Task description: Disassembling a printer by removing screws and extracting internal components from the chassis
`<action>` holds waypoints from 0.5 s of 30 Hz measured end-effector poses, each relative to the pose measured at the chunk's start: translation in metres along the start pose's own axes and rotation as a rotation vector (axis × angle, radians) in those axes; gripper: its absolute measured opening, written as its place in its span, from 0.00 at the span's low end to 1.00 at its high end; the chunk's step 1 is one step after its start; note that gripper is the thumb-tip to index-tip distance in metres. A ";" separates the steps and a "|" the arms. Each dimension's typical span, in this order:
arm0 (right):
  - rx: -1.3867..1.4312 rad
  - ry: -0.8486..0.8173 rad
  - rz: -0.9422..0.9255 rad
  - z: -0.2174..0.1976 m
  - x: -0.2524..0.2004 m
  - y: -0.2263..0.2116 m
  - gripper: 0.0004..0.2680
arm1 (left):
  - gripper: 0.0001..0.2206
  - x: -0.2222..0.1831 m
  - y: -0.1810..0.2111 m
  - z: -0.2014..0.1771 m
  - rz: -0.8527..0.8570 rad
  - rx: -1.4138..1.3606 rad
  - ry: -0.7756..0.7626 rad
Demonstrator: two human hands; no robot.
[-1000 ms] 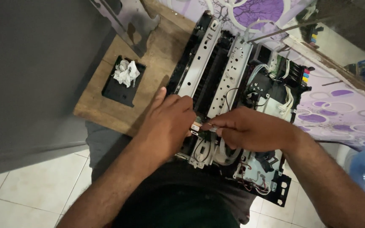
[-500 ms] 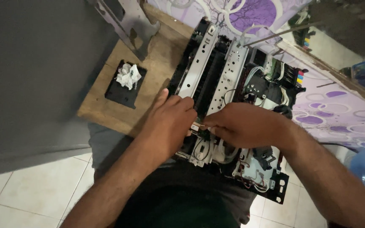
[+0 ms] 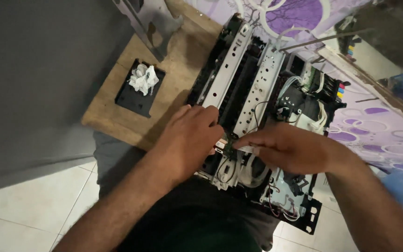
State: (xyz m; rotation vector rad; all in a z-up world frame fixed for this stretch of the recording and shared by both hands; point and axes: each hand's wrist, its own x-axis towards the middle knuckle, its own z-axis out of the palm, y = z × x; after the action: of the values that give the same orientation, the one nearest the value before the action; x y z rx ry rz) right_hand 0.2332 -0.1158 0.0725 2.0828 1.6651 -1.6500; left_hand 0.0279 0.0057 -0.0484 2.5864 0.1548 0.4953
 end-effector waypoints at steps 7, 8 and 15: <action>-0.167 -0.023 -0.109 -0.007 -0.002 -0.005 0.18 | 0.07 -0.001 0.010 -0.018 -0.065 -0.104 0.117; -0.179 -0.026 -0.041 -0.010 -0.001 -0.008 0.18 | 0.06 -0.001 0.011 -0.020 -0.079 -0.131 0.100; -0.181 -0.113 -0.099 -0.020 0.013 -0.010 0.22 | 0.06 -0.003 0.013 -0.018 -0.114 -0.103 0.091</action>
State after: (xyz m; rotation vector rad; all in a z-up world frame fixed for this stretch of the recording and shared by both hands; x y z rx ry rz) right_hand 0.2386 -0.0907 0.0782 1.8195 1.8319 -1.5435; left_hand 0.0186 0.0024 -0.0283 2.4408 0.2977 0.5637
